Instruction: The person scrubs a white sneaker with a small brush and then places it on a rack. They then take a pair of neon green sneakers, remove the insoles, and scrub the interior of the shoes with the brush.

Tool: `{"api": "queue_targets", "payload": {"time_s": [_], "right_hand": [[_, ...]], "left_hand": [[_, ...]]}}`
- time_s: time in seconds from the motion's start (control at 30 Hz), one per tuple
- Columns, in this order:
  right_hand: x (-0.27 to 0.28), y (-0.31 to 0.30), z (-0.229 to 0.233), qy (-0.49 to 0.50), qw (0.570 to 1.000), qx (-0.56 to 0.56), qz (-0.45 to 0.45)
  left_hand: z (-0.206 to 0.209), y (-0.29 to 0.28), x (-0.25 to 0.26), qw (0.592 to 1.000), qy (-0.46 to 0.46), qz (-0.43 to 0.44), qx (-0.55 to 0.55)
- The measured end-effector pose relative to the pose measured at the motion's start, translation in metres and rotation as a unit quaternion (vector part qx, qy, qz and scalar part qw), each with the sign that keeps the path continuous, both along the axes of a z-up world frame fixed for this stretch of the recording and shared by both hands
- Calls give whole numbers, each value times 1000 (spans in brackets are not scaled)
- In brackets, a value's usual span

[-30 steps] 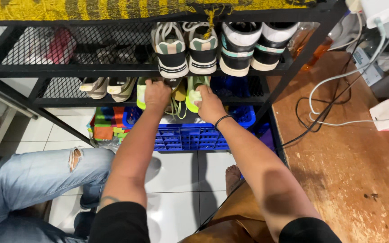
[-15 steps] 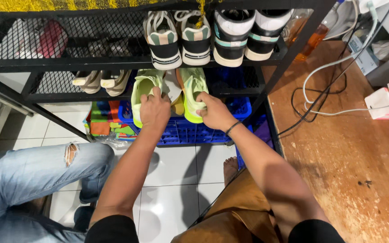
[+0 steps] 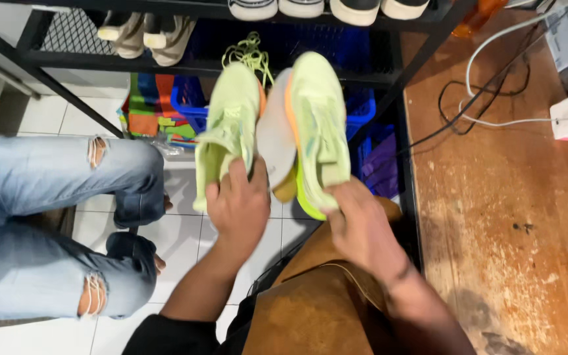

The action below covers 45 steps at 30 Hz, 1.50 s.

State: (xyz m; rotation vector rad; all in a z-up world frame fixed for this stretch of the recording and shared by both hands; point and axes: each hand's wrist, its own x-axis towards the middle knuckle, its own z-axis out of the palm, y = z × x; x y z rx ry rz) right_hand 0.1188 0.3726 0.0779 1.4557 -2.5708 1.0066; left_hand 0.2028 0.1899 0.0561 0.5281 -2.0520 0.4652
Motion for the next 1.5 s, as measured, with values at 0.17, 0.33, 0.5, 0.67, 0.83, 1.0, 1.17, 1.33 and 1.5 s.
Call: {"api": "queue_targets", "payload": {"time_s": [0.17, 0.33, 0.5, 0.67, 0.83, 1.0, 1.17, 1.33, 1.5], "right_hand": [[80, 83, 23, 77, 996, 3, -44], [147, 181, 28, 64, 988, 10, -143], [178, 231, 17, 21, 924, 59, -377], [156, 275, -31, -10, 872, 37, -487], [133, 303, -61, 6, 856, 41, -516], [122, 311, -60, -64, 820, 179, -541], [111, 305, -44, -96, 789, 251, -552], [105, 307, -51, -96, 775, 347, -519], [97, 300, -51, -156, 716, 339, -590]], "left_hand": [[29, 71, 58, 992, -92, -66, 56], [46, 140, 57, 977, -65, -202, 17], [48, 209, 19, 921, -55, -385, -2], [-5, 290, -45, 863, -75, -500, -3], [-53, 333, -78, 809, -128, -573, 18], [-69, 334, -95, 818, -229, -526, -46], [-51, 319, -106, 731, -405, -548, -37], [5, 264, -134, 658, -304, -688, 36], [-15, 136, -200, 857, 80, -455, 227]]}}
